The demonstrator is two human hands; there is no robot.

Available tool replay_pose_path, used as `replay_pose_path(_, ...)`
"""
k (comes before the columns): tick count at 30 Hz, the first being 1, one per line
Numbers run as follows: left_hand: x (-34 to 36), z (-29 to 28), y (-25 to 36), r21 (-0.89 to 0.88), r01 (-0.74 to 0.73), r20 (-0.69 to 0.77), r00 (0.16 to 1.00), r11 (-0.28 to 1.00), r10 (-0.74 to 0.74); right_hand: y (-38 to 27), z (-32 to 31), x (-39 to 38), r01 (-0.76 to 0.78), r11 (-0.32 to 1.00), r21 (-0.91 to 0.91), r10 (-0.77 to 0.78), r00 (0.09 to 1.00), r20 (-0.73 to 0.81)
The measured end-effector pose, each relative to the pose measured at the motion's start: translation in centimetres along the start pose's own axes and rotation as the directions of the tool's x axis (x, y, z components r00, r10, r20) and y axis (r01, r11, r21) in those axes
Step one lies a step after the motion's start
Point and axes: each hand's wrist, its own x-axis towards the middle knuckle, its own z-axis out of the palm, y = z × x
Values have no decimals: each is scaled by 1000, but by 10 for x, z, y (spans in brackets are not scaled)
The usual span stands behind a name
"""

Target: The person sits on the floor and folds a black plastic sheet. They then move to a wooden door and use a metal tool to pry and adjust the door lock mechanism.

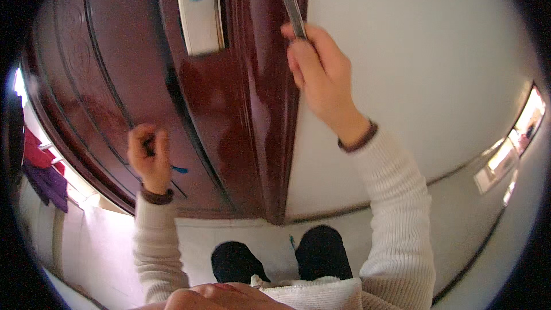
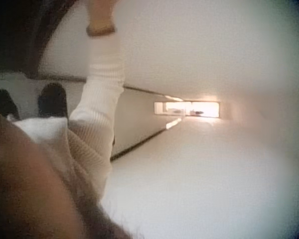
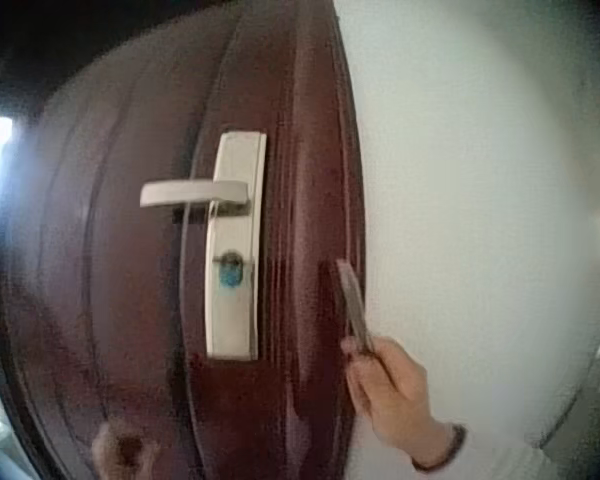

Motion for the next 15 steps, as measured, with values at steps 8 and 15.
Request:
replay_pose_path(8, 249, -49, 36, 125, -228, -5, 973, 966, 230, -52, -8, 55, -194, 969, 155, 152, 957, 247)
replay_pose_path(15, 391, 26, 48, 124, -216, 490, 862, 968, 130, -85, 5, 103, -687, 678, 261, 598, 722, 348)
